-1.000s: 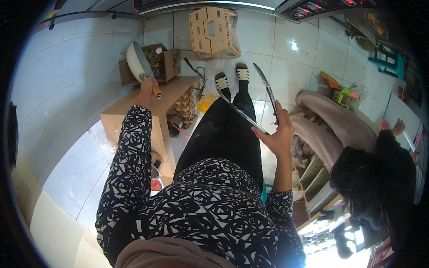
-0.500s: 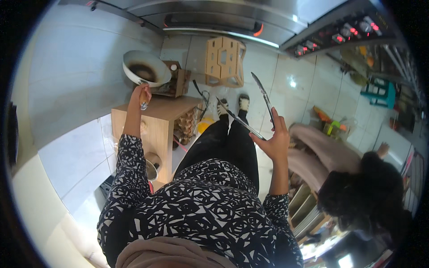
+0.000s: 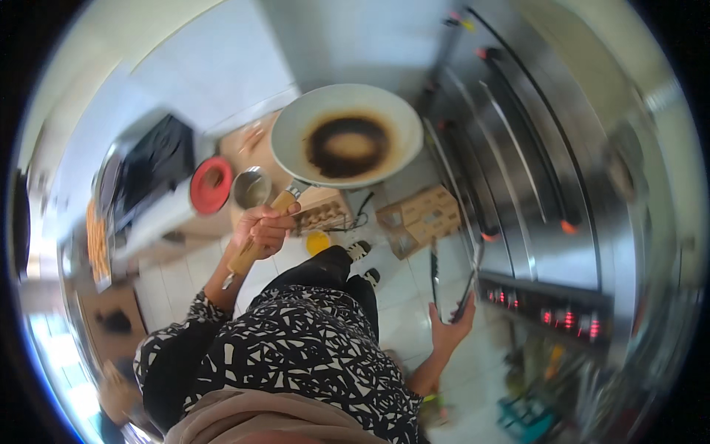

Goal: The person retrieves a bread roll from a pan using tongs and puts it on a plate. They then place several bread rolls from a plastic bag onto a cutting board and cut them in half using a knife.

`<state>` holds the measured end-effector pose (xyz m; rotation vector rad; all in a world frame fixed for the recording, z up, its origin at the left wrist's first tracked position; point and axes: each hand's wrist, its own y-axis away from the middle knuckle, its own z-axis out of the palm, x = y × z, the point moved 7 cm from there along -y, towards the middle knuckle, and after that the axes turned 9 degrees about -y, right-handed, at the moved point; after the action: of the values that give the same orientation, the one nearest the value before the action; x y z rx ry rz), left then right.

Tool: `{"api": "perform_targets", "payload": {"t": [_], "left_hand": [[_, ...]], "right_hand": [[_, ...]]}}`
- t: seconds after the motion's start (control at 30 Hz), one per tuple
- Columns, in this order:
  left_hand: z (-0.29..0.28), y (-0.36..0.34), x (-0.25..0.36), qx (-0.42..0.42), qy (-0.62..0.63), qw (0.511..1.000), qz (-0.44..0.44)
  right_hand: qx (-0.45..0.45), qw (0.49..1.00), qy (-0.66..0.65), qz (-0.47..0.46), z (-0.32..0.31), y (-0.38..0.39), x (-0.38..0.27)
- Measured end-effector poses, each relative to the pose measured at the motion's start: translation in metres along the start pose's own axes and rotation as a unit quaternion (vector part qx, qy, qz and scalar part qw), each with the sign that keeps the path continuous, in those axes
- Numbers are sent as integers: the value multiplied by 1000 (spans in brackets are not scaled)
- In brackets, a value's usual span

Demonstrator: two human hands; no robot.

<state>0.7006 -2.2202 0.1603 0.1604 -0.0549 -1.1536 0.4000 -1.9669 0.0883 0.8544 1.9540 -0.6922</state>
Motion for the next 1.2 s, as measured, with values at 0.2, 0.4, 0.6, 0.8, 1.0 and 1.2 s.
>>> {"api": "perform_targets", "payload": {"t": [0.2, 0.4, 0.6, 0.8, 1.0, 1.2], "left_hand": [[8, 125, -31, 54, -153, 985, 67], [-6, 194, -57, 77, -101, 972, 195], [-39, 255, -2, 93, -61, 939, 324], [-81, 291, 137, 50, -90, 936, 338], [-130, 301, 273, 17, -81, 948, 309], [-149, 291, 359, -91, -52, 949, 296]], "right_hand": [[-49, 989, 129, -50, -7, -37, -10], [-102, 989, 69, -78, 42, -69, -23], [-183, 971, 77, -132, 120, -73, -44], [-128, 978, 109, -122, 179, -43, -65], [-118, 976, 138, -117, 212, 35, -104], [-100, 971, 212, -45, 204, 98, -117]]}}
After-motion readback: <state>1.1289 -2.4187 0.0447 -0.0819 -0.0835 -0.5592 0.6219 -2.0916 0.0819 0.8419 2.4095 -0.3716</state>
